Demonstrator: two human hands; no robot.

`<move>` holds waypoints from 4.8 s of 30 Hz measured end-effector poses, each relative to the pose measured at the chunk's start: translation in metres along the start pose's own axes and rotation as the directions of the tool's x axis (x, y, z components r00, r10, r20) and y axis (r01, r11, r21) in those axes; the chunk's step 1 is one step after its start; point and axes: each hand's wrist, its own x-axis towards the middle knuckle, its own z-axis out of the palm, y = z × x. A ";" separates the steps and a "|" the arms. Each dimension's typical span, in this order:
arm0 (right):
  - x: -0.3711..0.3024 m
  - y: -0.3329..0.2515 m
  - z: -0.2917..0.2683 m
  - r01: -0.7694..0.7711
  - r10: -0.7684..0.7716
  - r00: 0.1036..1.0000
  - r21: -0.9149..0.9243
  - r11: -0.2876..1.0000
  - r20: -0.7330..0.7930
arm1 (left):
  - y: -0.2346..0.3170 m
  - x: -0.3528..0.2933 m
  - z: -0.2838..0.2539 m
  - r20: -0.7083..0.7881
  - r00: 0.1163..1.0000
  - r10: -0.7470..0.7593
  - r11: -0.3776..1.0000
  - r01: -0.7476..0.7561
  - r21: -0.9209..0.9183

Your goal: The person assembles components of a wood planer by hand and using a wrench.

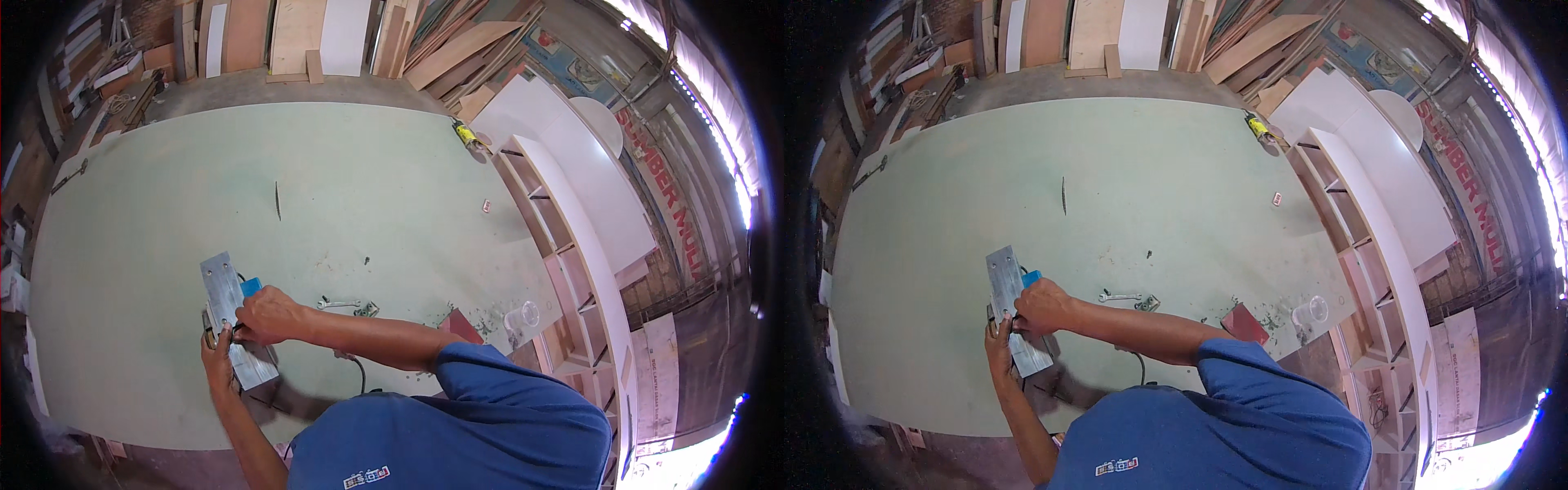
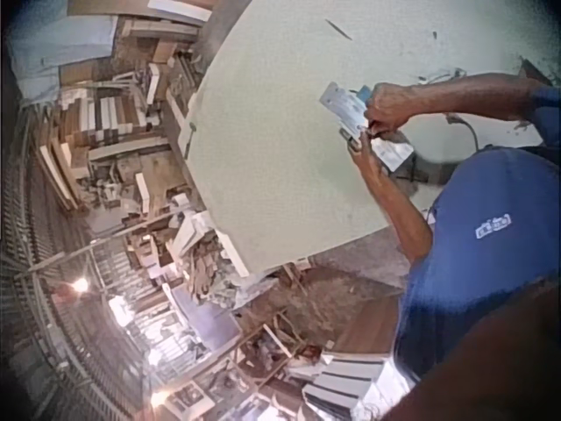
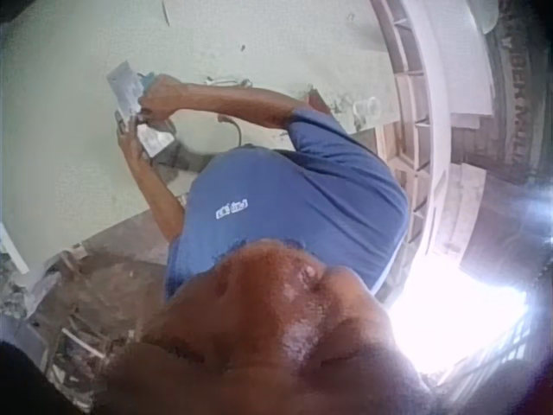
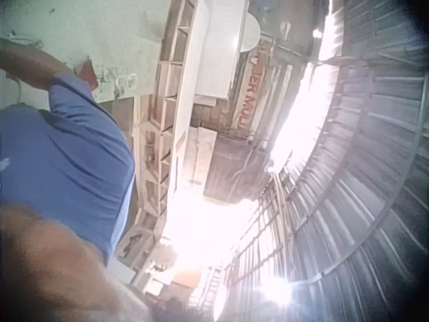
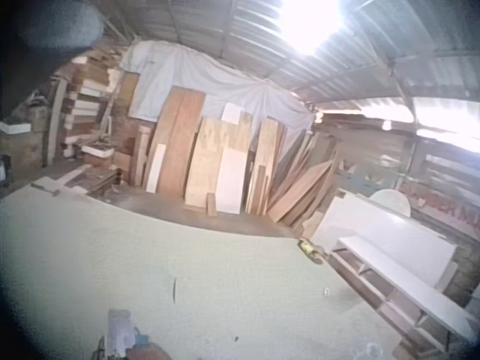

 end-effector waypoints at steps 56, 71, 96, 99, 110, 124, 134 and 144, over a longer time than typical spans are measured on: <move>-0.010 0.013 0.006 -0.089 0.138 0.990 0.617 0.782 -0.032 | -0.008 0.002 -0.003 -0.039 0.998 -0.050 0.994 0.046 -0.101; -0.007 0.016 0.010 -0.065 0.071 0.997 0.618 0.784 0.016 | -0.009 0.003 -0.001 -0.032 0.999 -0.040 0.993 0.037 -0.109; -0.008 0.012 0.003 0.035 -0.014 0.998 0.336 0.941 -0.065 | 0.025 -0.015 0.008 -0.002 0.992 -0.124 0.983 0.122 -0.135; -0.012 0.018 0.002 0.026 -0.015 1.000 0.440 0.897 -0.027 | 0.022 -0.015 0.008 0.007 0.993 -0.118 0.985 0.118 -0.127; 0.000 0.016 0.007 0.157 -0.158 0.987 0.212 0.965 -0.013 | 0.019 -0.012 0.004 0.023 0.993 -0.112 0.980 0.114 -0.165; 0.020 0.022 -0.022 0.200 -0.292 0.935 0.384 0.901 0.199 | 0.008 -0.006 -0.012 0.124 0.992 -0.033 0.987 0.052 -0.153; 0.018 0.018 -0.012 0.347 -0.367 0.920 0.152 0.926 0.134 | 0.003 -0.004 -0.015 0.123 0.990 -0.073 0.975 0.097 -0.201; 0.010 0.014 -0.025 0.217 -0.253 0.954 0.211 0.953 0.164 | 0.003 -0.002 -0.011 0.132 0.990 -0.059 0.977 0.084 -0.196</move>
